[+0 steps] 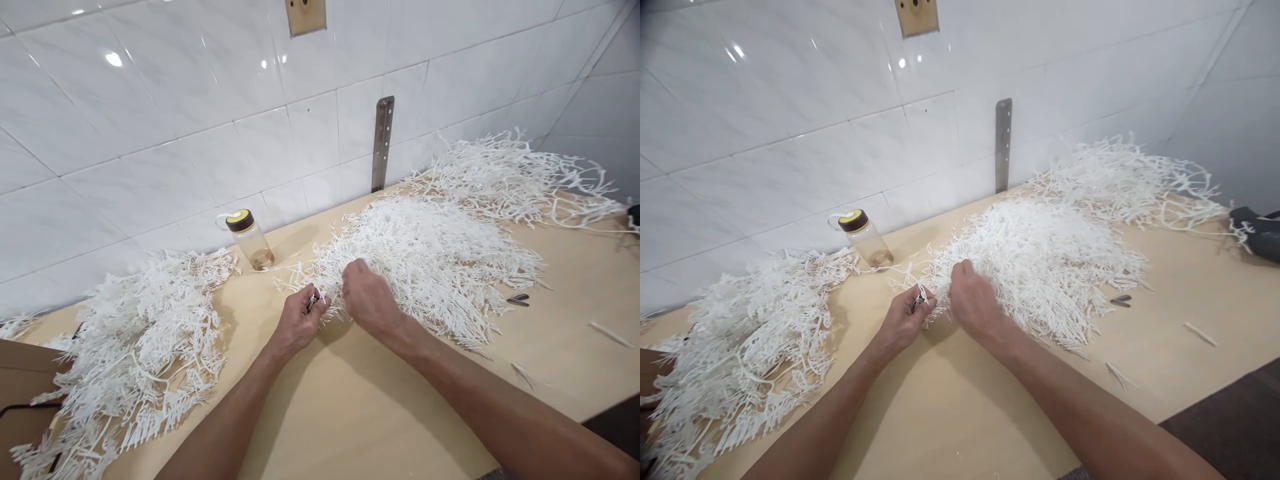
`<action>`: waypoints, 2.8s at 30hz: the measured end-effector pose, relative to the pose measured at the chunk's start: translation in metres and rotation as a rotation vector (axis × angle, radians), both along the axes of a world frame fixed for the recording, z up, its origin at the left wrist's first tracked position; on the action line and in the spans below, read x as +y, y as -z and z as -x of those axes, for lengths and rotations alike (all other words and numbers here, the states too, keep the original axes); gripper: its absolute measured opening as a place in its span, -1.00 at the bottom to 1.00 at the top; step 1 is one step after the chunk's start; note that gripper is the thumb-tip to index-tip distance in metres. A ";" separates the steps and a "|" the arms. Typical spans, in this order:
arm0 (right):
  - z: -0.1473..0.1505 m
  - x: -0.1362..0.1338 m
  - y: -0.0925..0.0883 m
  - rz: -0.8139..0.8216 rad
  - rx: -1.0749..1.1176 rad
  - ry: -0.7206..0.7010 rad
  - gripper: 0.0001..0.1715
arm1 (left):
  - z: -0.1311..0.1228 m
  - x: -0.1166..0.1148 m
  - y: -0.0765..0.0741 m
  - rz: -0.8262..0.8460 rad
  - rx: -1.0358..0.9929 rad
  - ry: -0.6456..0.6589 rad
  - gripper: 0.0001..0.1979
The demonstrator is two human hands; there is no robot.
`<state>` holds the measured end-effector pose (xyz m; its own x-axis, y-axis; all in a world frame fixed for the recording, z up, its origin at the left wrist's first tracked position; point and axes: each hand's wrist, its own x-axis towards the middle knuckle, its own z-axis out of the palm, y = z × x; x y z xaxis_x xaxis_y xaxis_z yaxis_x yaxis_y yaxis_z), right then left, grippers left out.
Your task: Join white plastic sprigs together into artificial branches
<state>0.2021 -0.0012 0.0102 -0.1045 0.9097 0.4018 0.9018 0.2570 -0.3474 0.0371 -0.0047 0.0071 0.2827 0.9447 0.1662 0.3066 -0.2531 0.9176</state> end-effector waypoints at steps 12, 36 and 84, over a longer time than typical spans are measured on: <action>-0.011 -0.001 -0.006 -0.050 0.532 -0.121 -0.89 | -0.003 0.005 0.010 0.078 -0.221 -0.160 -0.62; 0.000 -0.009 -0.016 0.439 0.682 -0.187 -0.81 | -0.002 -0.002 0.012 -0.206 0.001 -0.238 -0.82; 0.000 -0.003 -0.011 0.426 0.609 -0.245 -0.76 | -0.007 0.003 0.012 0.035 -0.201 -0.302 -0.69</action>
